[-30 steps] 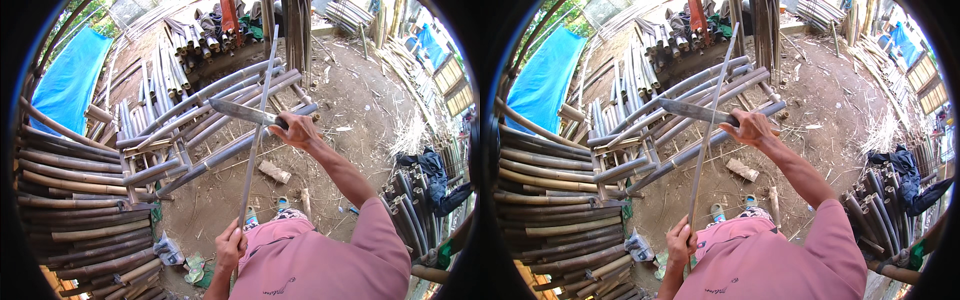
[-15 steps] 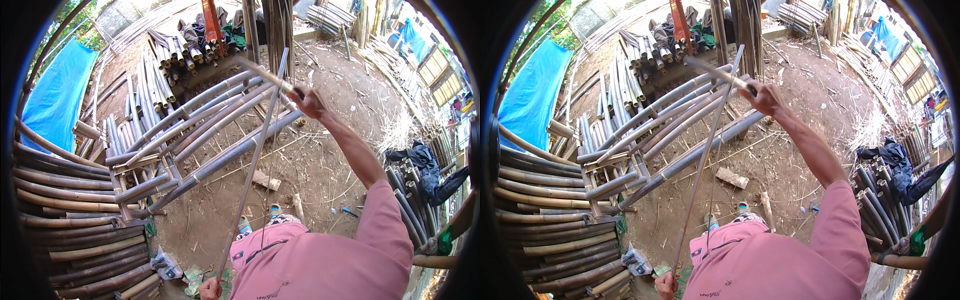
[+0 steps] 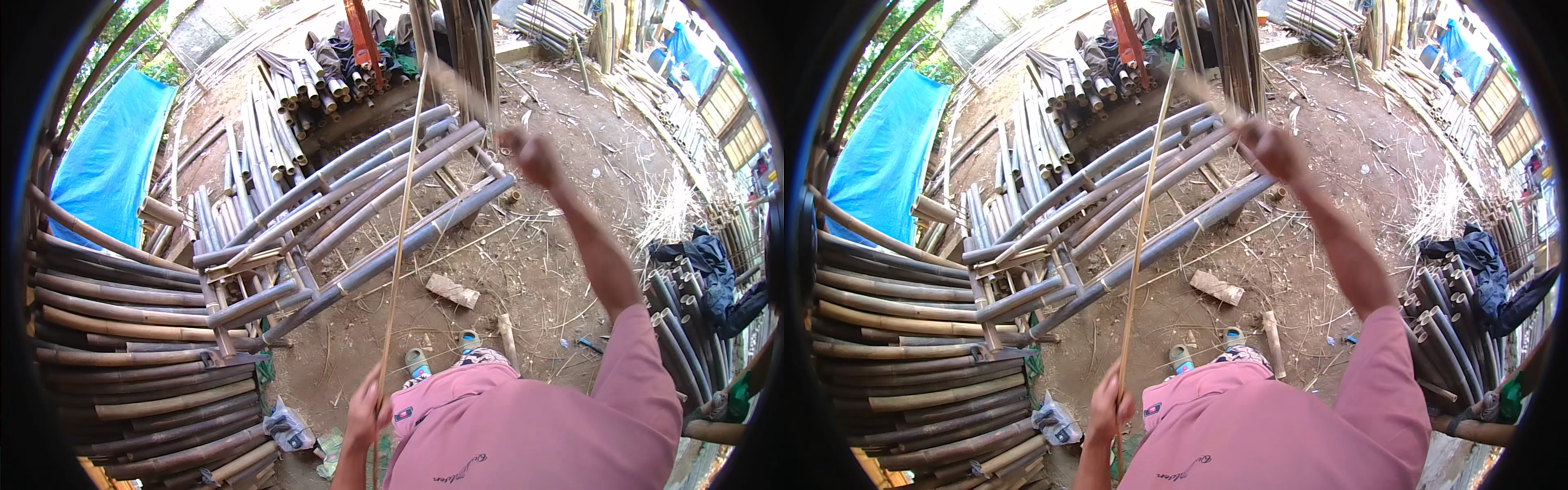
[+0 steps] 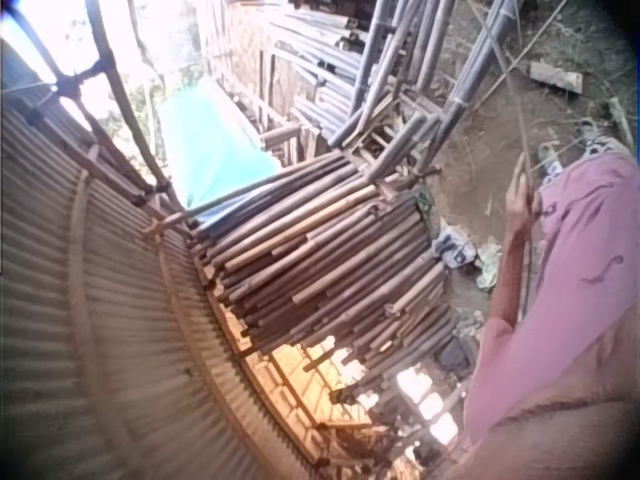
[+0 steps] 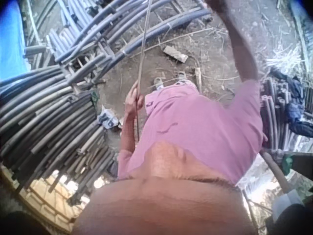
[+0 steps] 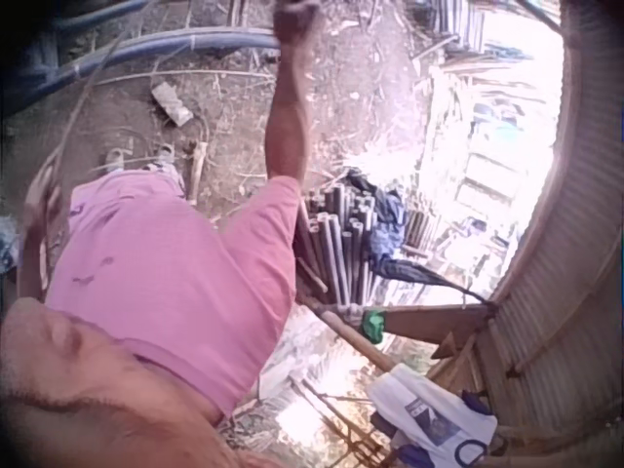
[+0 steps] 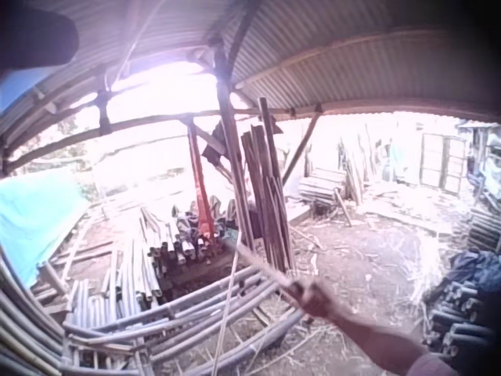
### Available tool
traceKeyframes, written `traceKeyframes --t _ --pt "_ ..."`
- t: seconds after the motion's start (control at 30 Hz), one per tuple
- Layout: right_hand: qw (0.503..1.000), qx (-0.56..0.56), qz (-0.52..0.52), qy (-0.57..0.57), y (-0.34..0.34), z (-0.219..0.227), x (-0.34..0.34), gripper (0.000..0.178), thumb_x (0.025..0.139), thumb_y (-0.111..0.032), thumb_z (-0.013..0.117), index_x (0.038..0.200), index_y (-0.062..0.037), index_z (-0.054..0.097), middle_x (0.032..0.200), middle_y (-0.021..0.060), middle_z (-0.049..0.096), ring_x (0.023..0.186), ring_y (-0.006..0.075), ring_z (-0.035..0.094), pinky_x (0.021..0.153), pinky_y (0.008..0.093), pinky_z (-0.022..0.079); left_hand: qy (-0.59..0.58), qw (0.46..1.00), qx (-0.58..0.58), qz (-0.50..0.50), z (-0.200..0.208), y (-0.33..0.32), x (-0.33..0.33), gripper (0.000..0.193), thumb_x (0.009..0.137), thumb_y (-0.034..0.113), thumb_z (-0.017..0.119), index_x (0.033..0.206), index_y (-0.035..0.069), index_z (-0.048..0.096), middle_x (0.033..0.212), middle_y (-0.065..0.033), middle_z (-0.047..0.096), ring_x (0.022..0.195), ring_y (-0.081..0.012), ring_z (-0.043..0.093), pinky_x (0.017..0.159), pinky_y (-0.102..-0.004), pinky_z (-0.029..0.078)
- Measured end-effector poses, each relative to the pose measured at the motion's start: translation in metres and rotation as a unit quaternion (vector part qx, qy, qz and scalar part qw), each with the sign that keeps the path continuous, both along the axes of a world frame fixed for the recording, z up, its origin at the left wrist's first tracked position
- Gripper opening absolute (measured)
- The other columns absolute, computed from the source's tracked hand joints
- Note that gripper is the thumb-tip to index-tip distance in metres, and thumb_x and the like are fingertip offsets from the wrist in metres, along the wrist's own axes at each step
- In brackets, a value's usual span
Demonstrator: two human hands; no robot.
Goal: The person uses a blade to shave thin strips of bamboo from a long piece, repeatedly drawing the blade along the length of the wood while holding it by hand and leaning it against a wooden block on the ground.
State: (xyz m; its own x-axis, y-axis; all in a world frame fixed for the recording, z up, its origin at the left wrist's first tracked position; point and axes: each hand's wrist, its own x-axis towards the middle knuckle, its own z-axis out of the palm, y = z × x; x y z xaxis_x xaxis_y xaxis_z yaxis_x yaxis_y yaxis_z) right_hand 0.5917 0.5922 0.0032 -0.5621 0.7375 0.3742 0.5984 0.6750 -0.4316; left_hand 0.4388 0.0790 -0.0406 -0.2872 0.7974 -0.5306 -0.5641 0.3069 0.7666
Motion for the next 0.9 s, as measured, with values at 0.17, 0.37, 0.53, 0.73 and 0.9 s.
traceKeyframes --t 0.17,0.37,0.53,0.73,0.9 --pt "0.971 -0.052 0.233 0.0 -0.192 -0.01 -0.052 0.037 0.088 -0.044 0.065 0.086 -0.0073 0.064 0.072 0.0103 0.065 0.059 0.0224 0.059 0.057 0.0386 0.051 -0.107 0.991 0.073 0.023 0.034 0.123 -0.024 0.044 0.105 0.031 0.031 0.145 0.015 0.032 0.06 0.0031 0.04 0.036 -0.0051 0.031 0.035 -0.0222 0.028" --pt "0.978 -0.048 0.199 0.027 -0.181 -0.034 -0.057 0.058 0.085 -0.065 0.055 0.079 -0.0077 0.058 0.066 0.0076 0.063 0.056 0.0216 0.061 0.052 0.0383 0.049 -0.109 0.99 0.088 0.007 0.049 0.125 -0.011 0.04 0.105 0.031 0.032 0.142 0.015 0.038 0.059 0.0047 0.034 0.037 -0.0039 0.028 0.035 -0.0215 0.027" --pt "0.976 -0.097 0.195 0.019 -0.188 -0.02 -0.054 0.052 0.087 -0.058 0.059 0.081 -0.0065 0.059 0.066 0.0136 0.064 0.055 0.0295 0.063 0.049 0.0413 0.049 -0.127 0.987 0.097 0.011 0.049 0.102 -0.002 0.041 0.105 0.03 0.033 0.142 0.015 0.039 0.058 0.0043 0.033 0.036 -0.0049 0.028 0.035 -0.0208 0.028" --pt "0.984 -0.126 0.128 -0.005 -0.155 -0.014 -0.056 0.05 0.089 -0.056 0.056 0.086 -0.007 0.063 0.065 0.0102 0.063 0.049 0.0188 0.057 0.045 0.0349 0.047 -0.109 0.992 0.062 0.006 0.049 0.084 0.009 0.041 0.105 0.03 0.033 0.142 0.014 0.039 0.058 0.0036 0.032 0.037 -0.005 0.027 0.036 -0.0208 0.028" --pt "0.975 0.027 0.216 0.043 -0.169 -0.032 -0.051 0.053 0.089 -0.061 0.054 0.084 -0.0086 0.062 0.061 0.0052 0.06 0.045 0.0141 0.052 0.04 0.0332 0.044 -0.105 0.991 0.083 0.005 0.044 0.078 0.011 0.043 0.104 0.031 0.034 0.143 0.012 0.037 0.058 0.0031 0.032 0.038 -0.0056 0.027 0.036 -0.021 0.028"
